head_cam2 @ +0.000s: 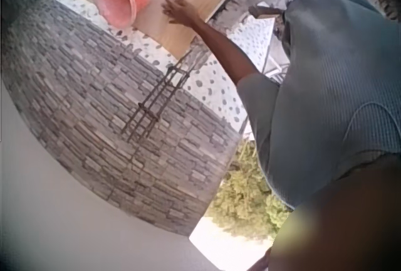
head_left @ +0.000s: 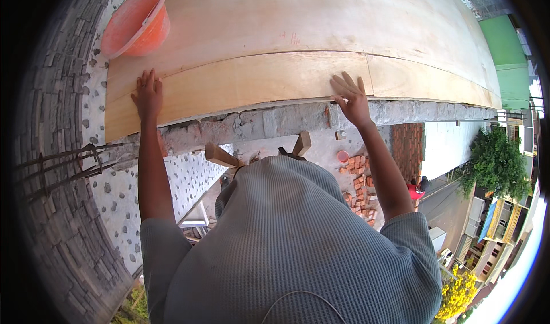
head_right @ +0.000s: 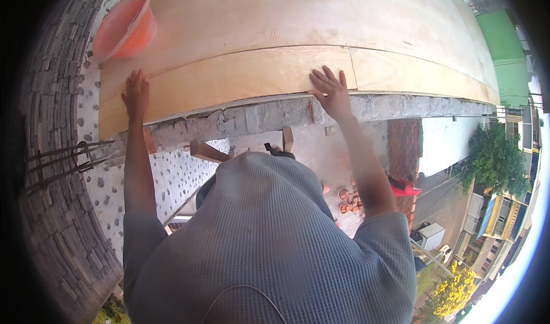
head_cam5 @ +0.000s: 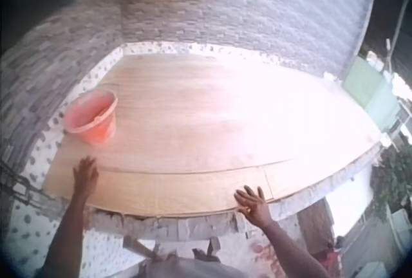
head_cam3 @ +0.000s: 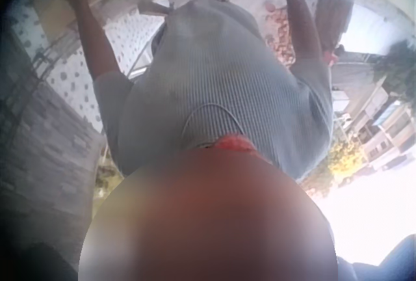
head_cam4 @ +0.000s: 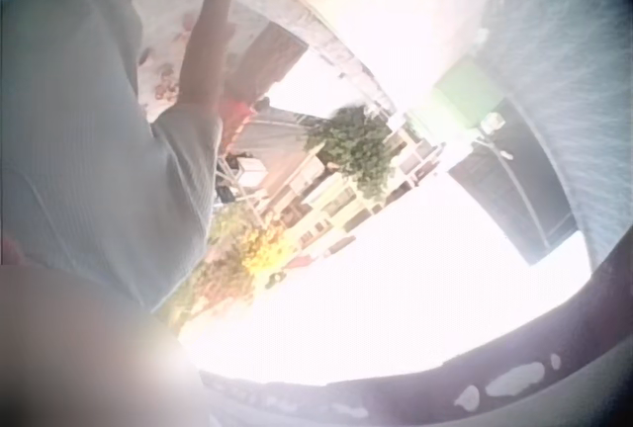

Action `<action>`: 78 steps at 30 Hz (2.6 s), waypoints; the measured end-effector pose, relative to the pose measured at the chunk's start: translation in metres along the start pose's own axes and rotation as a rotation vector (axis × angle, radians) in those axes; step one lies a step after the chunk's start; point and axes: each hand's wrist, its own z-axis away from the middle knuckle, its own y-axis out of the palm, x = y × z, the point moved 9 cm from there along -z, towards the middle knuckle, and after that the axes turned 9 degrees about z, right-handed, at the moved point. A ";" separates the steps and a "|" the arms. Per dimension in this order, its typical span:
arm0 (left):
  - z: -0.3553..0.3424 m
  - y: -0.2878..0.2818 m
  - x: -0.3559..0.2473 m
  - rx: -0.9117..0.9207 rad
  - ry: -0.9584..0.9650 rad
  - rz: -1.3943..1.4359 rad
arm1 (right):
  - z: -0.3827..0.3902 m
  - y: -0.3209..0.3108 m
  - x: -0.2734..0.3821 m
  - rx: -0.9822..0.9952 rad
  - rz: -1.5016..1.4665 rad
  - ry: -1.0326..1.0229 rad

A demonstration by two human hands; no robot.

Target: The person positions and aligns wooden planks on a construction surface, then uses a hammer to drive nails into the planks to secure them in place.

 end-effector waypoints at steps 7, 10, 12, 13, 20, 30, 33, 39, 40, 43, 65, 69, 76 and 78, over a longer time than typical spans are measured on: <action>0.042 0.004 -0.043 0.023 0.030 -0.077 | -0.034 -0.017 -0.011 -0.032 -0.118 0.279; 0.048 -0.015 -0.059 -0.111 0.095 0.011 | -0.059 -0.002 0.029 -0.192 -0.061 0.124; 0.050 -0.017 -0.060 -0.071 0.049 -0.003 | -0.071 0.017 0.053 -0.221 -0.093 0.053; 0.050 -0.023 -0.062 -0.095 0.054 0.040 | -0.075 0.026 0.068 -0.222 0.047 -0.031; 0.052 -0.016 -0.058 -0.012 -0.053 0.060 | -0.076 0.057 0.058 -0.111 0.322 -0.057; 0.049 -0.010 -0.055 0.054 -0.095 0.092 | -0.087 0.065 0.066 0.232 0.201 -0.093; 0.048 -0.010 -0.055 0.074 -0.111 0.093 | -0.101 0.056 0.110 0.297 0.006 -0.272; 0.047 -0.016 -0.059 0.070 -0.131 0.107 | -0.110 0.065 0.157 0.537 0.058 -0.385; 0.046 -0.018 -0.062 0.069 -0.131 0.124 | -0.104 0.068 0.164 0.565 0.140 -0.460; 0.046 -0.023 -0.066 0.079 -0.164 0.148 | -0.101 0.064 0.171 0.515 0.128 -0.463; 0.052 -0.017 -0.069 0.051 -0.168 0.078 | -0.099 0.067 0.165 0.427 0.144 -0.387; 0.046 -0.009 -0.070 -0.051 -0.023 -0.040 | -0.096 0.062 0.167 0.375 0.145 -0.419; 0.035 0.016 -0.050 0.122 -0.094 -0.156 | -0.072 0.060 0.159 0.311 0.068 -0.239; 0.034 0.018 -0.047 0.161 -0.104 -0.177 | -0.070 0.064 0.157 0.287 0.160 -0.250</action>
